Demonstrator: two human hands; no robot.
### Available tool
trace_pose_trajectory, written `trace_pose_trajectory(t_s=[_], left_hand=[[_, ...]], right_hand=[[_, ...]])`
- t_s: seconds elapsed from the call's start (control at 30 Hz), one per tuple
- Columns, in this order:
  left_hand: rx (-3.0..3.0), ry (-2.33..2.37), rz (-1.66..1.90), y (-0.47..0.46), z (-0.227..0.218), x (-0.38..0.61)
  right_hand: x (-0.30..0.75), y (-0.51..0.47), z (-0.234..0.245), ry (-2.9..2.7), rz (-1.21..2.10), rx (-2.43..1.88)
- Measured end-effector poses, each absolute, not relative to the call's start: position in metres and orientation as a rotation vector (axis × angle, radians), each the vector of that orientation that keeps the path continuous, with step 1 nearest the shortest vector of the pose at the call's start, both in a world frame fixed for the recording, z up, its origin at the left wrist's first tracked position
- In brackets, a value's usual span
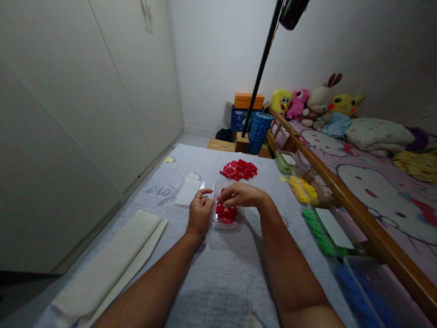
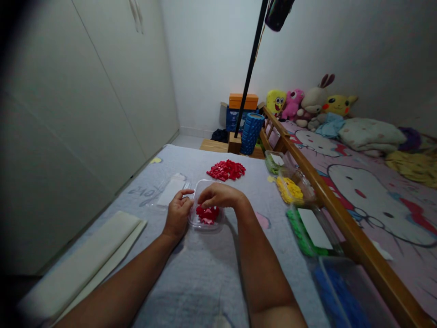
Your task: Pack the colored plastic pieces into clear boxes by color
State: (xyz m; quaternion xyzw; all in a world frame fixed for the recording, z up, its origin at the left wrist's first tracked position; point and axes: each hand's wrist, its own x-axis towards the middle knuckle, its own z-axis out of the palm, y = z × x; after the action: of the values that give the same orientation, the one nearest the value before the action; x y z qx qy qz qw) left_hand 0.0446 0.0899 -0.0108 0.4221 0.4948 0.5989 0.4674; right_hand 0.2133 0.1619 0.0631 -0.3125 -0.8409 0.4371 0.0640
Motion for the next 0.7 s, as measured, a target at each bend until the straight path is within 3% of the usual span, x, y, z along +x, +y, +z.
trace_pose_trajectory(t_s=[0.2, 0.4, 0.53, 0.7], left_hand=[[1.034, 1.215, 1.462, 0.091, -0.016, 0.045], [1.041, 1.223, 1.464, 0.092, -0.019, 0.044], [1.027, 1.211, 1.464, 0.091, -0.017, 0.044], [1.02, 1.203, 1.46, 0.091, -0.017, 0.044]], right_hand=[[0.23, 0.173, 0.054, -2.23, 1.194, -1.066], [0.267, 0.2, 0.016, -1.75, 0.442, -1.584], [0.275, 0.205, -0.009, -1.853, 0.172, -1.74], [0.269, 0.205, -0.03, -1.978, 0.108, -1.776]])
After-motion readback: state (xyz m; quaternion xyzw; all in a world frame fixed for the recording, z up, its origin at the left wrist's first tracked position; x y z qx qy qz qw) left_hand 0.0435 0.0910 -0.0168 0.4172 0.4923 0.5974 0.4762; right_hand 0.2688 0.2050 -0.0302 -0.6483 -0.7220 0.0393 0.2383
